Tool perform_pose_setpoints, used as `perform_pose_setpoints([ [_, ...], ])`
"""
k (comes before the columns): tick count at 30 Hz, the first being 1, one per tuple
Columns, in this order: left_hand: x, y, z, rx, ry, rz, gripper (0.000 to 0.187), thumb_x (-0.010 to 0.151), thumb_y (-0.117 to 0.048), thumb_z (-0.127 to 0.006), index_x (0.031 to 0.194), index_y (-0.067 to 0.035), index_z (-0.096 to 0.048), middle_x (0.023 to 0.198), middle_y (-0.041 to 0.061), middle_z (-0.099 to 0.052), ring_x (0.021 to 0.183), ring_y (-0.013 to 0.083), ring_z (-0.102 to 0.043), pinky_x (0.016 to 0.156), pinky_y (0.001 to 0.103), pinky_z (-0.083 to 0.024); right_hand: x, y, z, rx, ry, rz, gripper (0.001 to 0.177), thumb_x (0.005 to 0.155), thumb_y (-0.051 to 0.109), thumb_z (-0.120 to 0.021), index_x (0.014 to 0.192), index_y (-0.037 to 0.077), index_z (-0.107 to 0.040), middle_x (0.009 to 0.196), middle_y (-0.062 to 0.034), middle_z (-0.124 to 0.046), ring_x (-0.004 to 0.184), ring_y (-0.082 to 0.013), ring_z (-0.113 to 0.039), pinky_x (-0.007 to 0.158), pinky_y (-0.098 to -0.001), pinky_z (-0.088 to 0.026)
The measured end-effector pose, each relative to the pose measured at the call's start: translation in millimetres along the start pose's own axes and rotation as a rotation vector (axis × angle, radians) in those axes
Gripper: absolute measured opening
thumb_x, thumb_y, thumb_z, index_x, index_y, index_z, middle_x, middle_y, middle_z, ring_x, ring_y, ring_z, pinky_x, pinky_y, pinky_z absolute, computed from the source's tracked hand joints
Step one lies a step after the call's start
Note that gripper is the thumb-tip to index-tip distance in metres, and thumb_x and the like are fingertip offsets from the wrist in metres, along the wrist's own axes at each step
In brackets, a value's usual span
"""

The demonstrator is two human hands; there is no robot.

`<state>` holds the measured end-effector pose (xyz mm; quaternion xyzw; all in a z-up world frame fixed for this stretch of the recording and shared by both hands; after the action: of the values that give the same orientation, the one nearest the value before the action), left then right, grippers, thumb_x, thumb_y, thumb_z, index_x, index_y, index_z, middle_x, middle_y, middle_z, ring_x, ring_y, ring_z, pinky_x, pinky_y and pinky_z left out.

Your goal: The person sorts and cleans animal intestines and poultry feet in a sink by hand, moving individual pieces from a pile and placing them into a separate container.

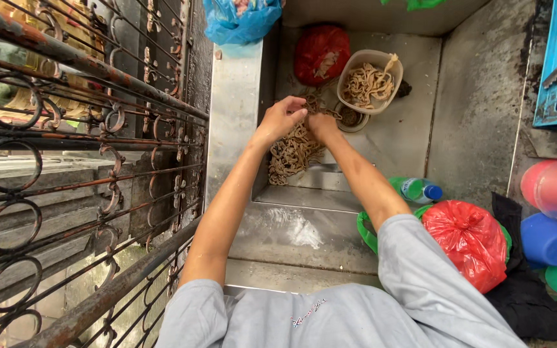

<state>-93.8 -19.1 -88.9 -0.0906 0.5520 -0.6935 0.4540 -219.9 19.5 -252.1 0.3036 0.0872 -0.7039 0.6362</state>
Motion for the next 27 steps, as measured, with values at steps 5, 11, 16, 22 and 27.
perform_pose_setpoints([
  [5,7.6,14.7,-8.5,0.069,-0.016,-0.031,0.038,0.084,-0.031,-0.072,0.119,-0.018,-0.066,0.112,0.015,-0.069,0.108,0.0342,-0.065,0.093,0.044,-0.053,-32.1,10.4,46.0,0.110,0.094,-0.001,0.024,0.078,0.033,-0.076,0.082,0.010,-0.075,0.081,-0.0145,-0.072,0.085,-0.0379,-0.069,0.074,-0.0558,-0.055],
  [11,10.0,0.9,-5.4,0.343,0.043,-0.111,0.035,0.095,-0.014,-0.059,0.130,-0.012,-0.056,0.120,0.016,-0.051,0.114,0.0420,-0.056,0.102,0.056,-0.042,-89.8,33.5,176.8,0.841,0.096,0.188,0.013,0.078,0.020,-0.073,0.076,0.009,-0.066,0.069,-0.0081,-0.065,0.066,-0.0154,-0.060,0.064,-0.0272,-0.051],
  [16,-38.2,-122.2,46.6,0.153,-0.164,-0.543,0.015,0.087,-0.025,-0.067,0.098,-0.015,-0.064,0.098,-0.001,-0.065,0.093,0.0186,-0.051,0.079,0.032,-0.042,-153.4,64.3,268.7,1.080,-0.059,0.413,0.006,0.087,0.015,-0.063,0.082,0.013,-0.060,0.077,0.0024,-0.061,0.074,-0.0073,-0.057,0.076,-0.0219,-0.048],
  [22,-72.4,-184.5,78.8,0.032,-0.281,-0.626,0.019,0.092,-0.028,-0.062,0.098,-0.012,-0.053,0.097,0.007,-0.061,0.091,0.0179,-0.062,0.084,0.031,-0.053,-205.7,103.5,315.5,1.213,-0.184,0.556,0.015,0.092,0.026,-0.061,0.088,0.014,-0.053,0.071,-0.0004,-0.059,0.061,-0.0090,-0.055,0.058,-0.0222,-0.045],
  [27,-72.9,-195.1,92.1,-0.023,-0.345,-0.726,0.014,0.094,-0.025,-0.060,0.090,-0.011,-0.063,0.100,0.005,-0.054,0.094,0.0179,-0.054,0.080,0.032,-0.044,-218.7,115.4,331.3,1.224,-0.374,0.684,0.016,0.097,0.026,-0.060,0.092,0.014,-0.051,0.079,0.0036,-0.054,0.070,-0.0039,-0.052,0.063,-0.0180,-0.045],
])
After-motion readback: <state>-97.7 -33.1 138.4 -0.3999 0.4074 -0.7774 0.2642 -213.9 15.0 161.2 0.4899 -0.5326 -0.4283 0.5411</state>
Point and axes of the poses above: each hand's wrist, its own x-axis towards the middle knuckle, its own z-axis out of the back of the hand, y = z × x, the point moved 7 cm from there along x, towards the middle knuckle
